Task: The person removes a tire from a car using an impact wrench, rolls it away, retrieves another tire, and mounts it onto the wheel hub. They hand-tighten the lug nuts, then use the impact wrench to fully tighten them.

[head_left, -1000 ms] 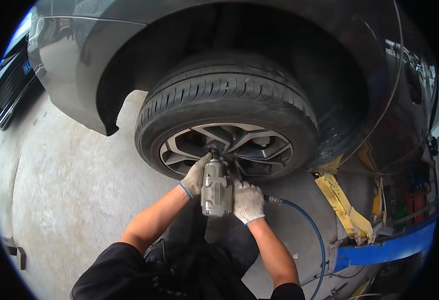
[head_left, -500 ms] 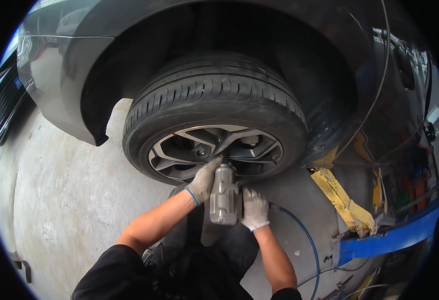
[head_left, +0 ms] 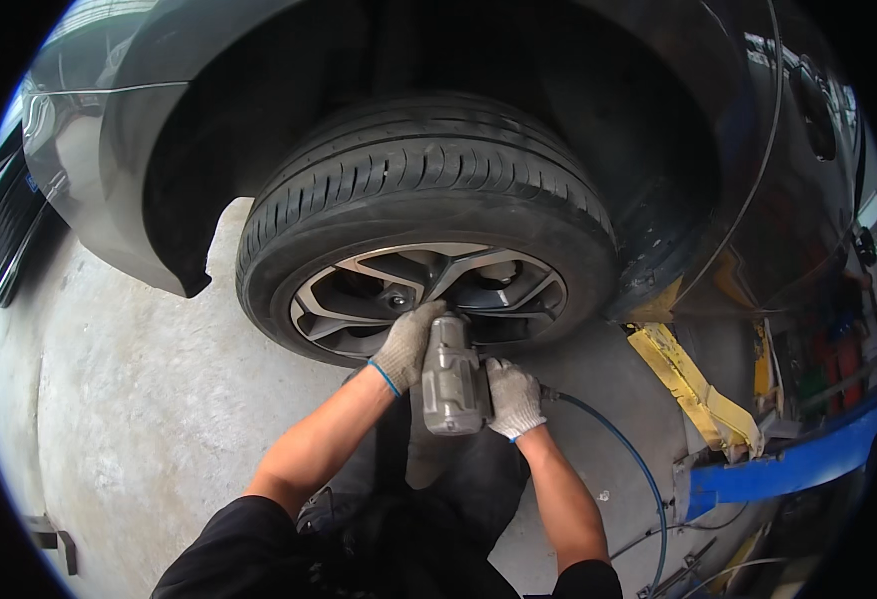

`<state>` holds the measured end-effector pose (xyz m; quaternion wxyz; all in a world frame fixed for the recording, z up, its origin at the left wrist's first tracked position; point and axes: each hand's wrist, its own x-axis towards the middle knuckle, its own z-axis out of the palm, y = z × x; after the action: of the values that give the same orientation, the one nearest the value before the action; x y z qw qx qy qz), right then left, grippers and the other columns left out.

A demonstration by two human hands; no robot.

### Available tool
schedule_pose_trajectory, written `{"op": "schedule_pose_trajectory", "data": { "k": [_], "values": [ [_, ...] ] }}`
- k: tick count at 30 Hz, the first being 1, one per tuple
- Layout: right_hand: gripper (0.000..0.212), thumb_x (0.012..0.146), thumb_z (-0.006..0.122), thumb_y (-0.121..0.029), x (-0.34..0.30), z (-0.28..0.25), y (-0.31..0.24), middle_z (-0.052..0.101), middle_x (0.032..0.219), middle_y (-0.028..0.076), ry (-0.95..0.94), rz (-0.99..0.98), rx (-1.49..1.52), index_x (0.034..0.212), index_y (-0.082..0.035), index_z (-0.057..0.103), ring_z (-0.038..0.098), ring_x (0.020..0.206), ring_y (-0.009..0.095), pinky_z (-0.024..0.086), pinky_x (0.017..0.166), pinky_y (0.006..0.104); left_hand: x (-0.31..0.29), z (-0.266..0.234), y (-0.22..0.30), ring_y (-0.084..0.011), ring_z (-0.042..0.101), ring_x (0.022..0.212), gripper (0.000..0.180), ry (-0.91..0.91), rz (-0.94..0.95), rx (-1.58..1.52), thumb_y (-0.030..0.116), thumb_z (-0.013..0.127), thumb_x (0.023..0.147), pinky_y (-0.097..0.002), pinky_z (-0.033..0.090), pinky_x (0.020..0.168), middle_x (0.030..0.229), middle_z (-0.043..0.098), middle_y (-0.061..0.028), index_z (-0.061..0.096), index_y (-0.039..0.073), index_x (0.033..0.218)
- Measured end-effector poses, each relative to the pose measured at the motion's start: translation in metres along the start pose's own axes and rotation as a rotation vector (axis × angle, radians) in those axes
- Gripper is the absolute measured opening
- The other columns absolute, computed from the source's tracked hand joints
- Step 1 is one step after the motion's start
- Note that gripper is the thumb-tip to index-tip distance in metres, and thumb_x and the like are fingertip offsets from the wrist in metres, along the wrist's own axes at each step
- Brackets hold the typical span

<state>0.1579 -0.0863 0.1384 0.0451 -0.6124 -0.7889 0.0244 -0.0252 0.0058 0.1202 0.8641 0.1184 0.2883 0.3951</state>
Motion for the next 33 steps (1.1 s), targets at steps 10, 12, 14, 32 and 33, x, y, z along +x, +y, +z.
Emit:
{"op": "schedule_pose_trajectory", "data": {
  "k": [10, 12, 14, 32, 33],
  "values": [
    [0.039, 0.08, 0.062, -0.021, -0.038, 0.028, -0.002, 0.068, 0.095, 0.013, 0.223, 0.008, -0.126, 0.117, -0.01, 0.062, 0.066, 0.09, 0.032, 0.052, 0.082, 0.0452, -0.027, -0.007, -0.026, -0.0258, 0.067, 0.081, 0.035, -0.06, 0.023, -0.003, 0.04, 0.047, 0.101, -0.0424, 0.058, 0.073, 0.094, 0.069, -0.0109, 0.062, 0.008, 0.103],
    [0.034, 0.083, 0.059, -0.02, -0.055, 0.048, -0.013, 0.069, 0.095, 0.012, 0.108, 0.046, -0.127, 0.115, -0.01, 0.064, 0.066, 0.092, 0.031, 0.052, 0.084, 0.0448, -0.034, -0.029, -0.04, -0.0257, 0.067, 0.081, 0.034, 0.03, -0.006, 0.022, 0.039, 0.048, 0.101, -0.0434, 0.058, 0.075, 0.094, 0.069, -0.0103, 0.062, 0.008, 0.103],
    [0.036, 0.079, 0.063, -0.019, -0.056, 0.047, -0.033, 0.068, 0.098, 0.012, 0.013, 0.014, -0.081, 0.114, -0.01, 0.062, 0.066, 0.095, 0.032, 0.051, 0.085, 0.0448, -0.039, -0.056, -0.044, -0.0261, 0.067, 0.08, 0.033, 0.01, -0.055, -0.045, 0.038, 0.048, 0.101, -0.0444, 0.058, 0.075, 0.093, 0.069, -0.011, 0.062, 0.008, 0.103],
    [0.056, 0.069, 0.073, -0.02, 0.003, 0.105, -0.033, 0.065, 0.106, 0.016, -0.084, 0.003, -0.005, 0.12, -0.007, 0.055, 0.063, 0.099, 0.035, 0.05, 0.088, 0.0442, 0.001, -0.08, -0.007, -0.0183, 0.064, 0.074, 0.026, 0.321, 0.174, 0.346, 0.024, 0.061, 0.094, -0.0364, 0.056, 0.066, 0.09, 0.065, -0.0068, 0.061, 0.003, 0.11],
    [0.053, 0.069, 0.072, -0.018, 0.003, 0.096, -0.038, 0.065, 0.106, 0.016, -0.103, 0.01, -0.012, 0.119, -0.007, 0.055, 0.064, 0.099, 0.035, 0.05, 0.088, 0.0443, -0.003, -0.082, -0.006, -0.0184, 0.064, 0.075, 0.026, 0.281, 0.166, 0.338, 0.024, 0.059, 0.095, -0.0367, 0.056, 0.067, 0.091, 0.066, -0.0067, 0.06, 0.003, 0.111]
  ]
}}
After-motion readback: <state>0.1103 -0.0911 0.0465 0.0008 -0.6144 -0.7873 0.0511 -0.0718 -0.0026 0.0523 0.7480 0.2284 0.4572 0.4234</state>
